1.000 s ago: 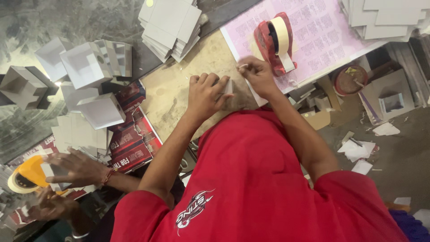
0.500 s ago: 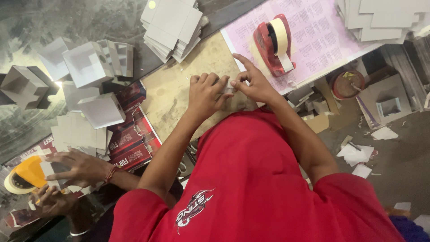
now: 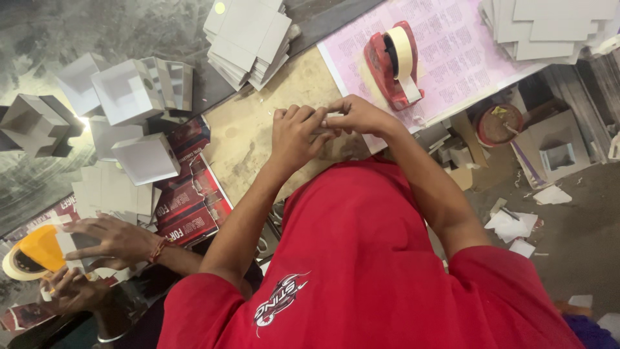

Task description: The person assembles small white cardboard boxes by folding flaps and securing them with adhesive tape from a handheld dispenser. Completed boxes are placed on the table while additional flat pieces are drawn from a nearby stack.

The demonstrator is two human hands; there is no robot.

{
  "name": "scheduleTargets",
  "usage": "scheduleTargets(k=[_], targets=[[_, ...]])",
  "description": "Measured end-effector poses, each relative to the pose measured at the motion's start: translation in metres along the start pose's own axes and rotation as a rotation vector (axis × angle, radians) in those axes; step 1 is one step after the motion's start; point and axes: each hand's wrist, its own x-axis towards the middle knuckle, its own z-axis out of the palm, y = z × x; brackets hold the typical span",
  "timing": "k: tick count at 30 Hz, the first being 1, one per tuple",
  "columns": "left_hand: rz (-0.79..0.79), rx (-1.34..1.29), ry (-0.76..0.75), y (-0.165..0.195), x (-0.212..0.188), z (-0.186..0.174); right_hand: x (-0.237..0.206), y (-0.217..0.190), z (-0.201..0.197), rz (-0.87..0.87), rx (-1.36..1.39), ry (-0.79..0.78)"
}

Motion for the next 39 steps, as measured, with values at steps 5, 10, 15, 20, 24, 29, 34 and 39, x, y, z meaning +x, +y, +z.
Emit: scheduleTargets(k=[5,10,15,20,24,29,34,39], targets=[[0.016,0.009,0.002,0.0,0.0,-0.002,0.006,0.029,-0.007,-0.143,0.153,-0.139],[0.02,-0.004,0.004,0.0,0.001,-0.005,0.009,0.048,-0.007,-0.135,0.187,-0.09],[-0.011,-0.024,-0.035,0.002,0.003,-0.008,0.012,0.052,-0.003,-0.144,0.108,0.026],[-0.052,-0.098,-0.055,0.011,0.007,-0.021,-0.013,0.046,0.008,-0.398,-0.32,0.264],[0.004,-0.063,0.077,0.01,0.02,-0.041,-0.038,0.035,0.025,-0.273,-0.046,0.354],[0.061,0.078,0.217,0.007,0.031,-0.055,-0.047,0.031,0.025,-0.431,0.196,0.615],[-0.059,0.106,0.385,-0.019,0.031,-0.069,-0.082,0.026,0.02,-0.43,-0.103,0.93],[0.279,0.191,0.175,-0.003,0.026,-0.06,-0.113,-0.017,0.02,-0.575,0.191,0.681]])
